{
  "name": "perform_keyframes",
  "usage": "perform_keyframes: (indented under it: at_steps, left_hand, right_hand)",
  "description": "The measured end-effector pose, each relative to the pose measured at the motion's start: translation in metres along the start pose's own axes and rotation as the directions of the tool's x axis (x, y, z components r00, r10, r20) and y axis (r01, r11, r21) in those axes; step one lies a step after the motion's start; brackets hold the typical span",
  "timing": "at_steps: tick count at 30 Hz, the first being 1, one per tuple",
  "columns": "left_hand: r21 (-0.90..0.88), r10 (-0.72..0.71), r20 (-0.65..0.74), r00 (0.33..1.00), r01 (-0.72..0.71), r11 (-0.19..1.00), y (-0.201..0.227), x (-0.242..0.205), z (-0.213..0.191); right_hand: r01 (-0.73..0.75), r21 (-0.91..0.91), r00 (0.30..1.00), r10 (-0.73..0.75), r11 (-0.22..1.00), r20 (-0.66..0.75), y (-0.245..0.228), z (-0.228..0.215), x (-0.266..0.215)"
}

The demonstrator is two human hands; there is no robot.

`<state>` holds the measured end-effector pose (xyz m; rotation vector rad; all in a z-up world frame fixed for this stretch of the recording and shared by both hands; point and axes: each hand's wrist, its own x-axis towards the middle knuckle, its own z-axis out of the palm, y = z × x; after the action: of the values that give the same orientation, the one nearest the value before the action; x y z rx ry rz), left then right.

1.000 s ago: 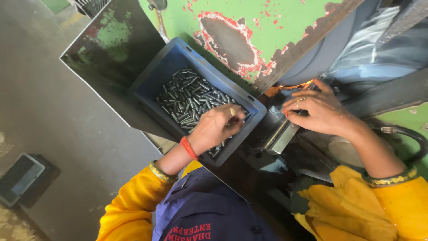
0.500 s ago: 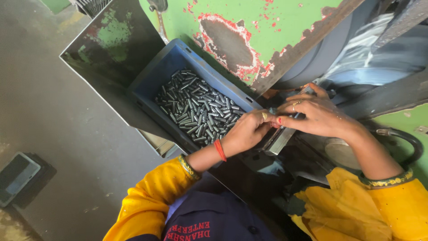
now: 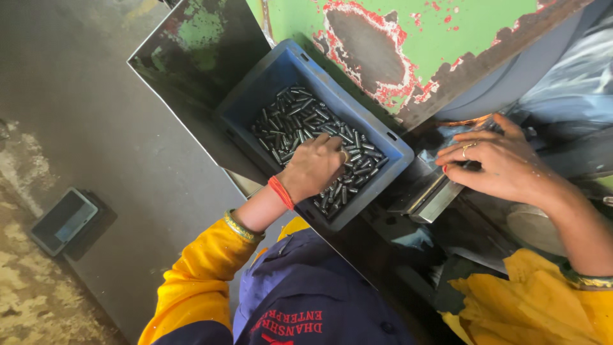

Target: The person repeatedly picks small cylindrical metal parts from a blue bin and rubs them against a rotating grinding wheel. The person handles the parts one at a time, moving them between the bin and the wheel throughout the clip.

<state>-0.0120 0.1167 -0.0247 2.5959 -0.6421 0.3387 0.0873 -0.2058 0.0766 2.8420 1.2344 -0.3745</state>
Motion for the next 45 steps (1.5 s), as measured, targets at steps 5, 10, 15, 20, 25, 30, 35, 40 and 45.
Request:
perform_keyframes:
  at_steps: [5, 10, 15, 20, 25, 30, 35, 40, 45]
  left_hand:
    - [0.186, 0.06, 0.025, 0.998, -0.064, 0.981, -0.001, 0.0, 0.039]
    - [0.245, 0.072, 0.114, 0.991, -0.098, 0.965, -0.003, 0.01, 0.039]
    - [-0.227, 0.056, -0.135, 0.989, -0.086, 0.97, 0.021, 0.018, 0.0]
    - [-0.731, -0.176, -0.252, 0.952, -0.068, 0.679, 0.076, 0.045, -0.004]
    - [-0.805, -0.254, -0.225, 0.941, -0.033, 0.592, 0.105, 0.065, 0.014]
    - [-0.694, -0.143, -0.195, 0.97, -0.033, 0.719, 0.1, 0.062, 0.032]
    - [-0.672, 0.019, -0.257, 0.966, -0.193, 0.715, 0.089, 0.068, 0.036]
    - [-0.535, 0.123, -0.293, 0.948, -0.269, 0.801, 0.072, 0.065, 0.016]
    - [0.076, -0.066, -0.205, 0.977, 0.083, 0.994, 0.017, 0.054, 0.006]
  right_hand:
    - [-0.016, 0.006, 1.0, 0.016, 1.0, -0.008, 0.0, -0.001, 0.0]
    - [0.036, 0.046, 0.998, -0.034, 0.998, -0.059, 0.003, 0.0, -0.001]
    - [0.078, 0.079, 0.992, -0.07, 0.994, -0.103, 0.004, -0.002, 0.0]
    - [0.023, 0.069, 0.998, -0.019, 0.997, -0.06, -0.001, -0.005, -0.001]
    - [-0.009, 0.059, 0.999, 0.012, 0.998, -0.048, 0.001, -0.005, -0.001]
    - [0.079, 0.141, 0.992, -0.063, 0.987, -0.112, 0.005, -0.004, -0.002]
    - [0.037, 0.107, 0.999, -0.035, 0.994, -0.021, -0.007, -0.013, -0.004]
    - [-0.085, 0.029, 0.99, 0.081, 0.996, 0.115, -0.021, -0.018, -0.002]
    - [-0.055, 0.049, 0.995, 0.051, 0.997, 0.084, -0.013, -0.014, 0.0]
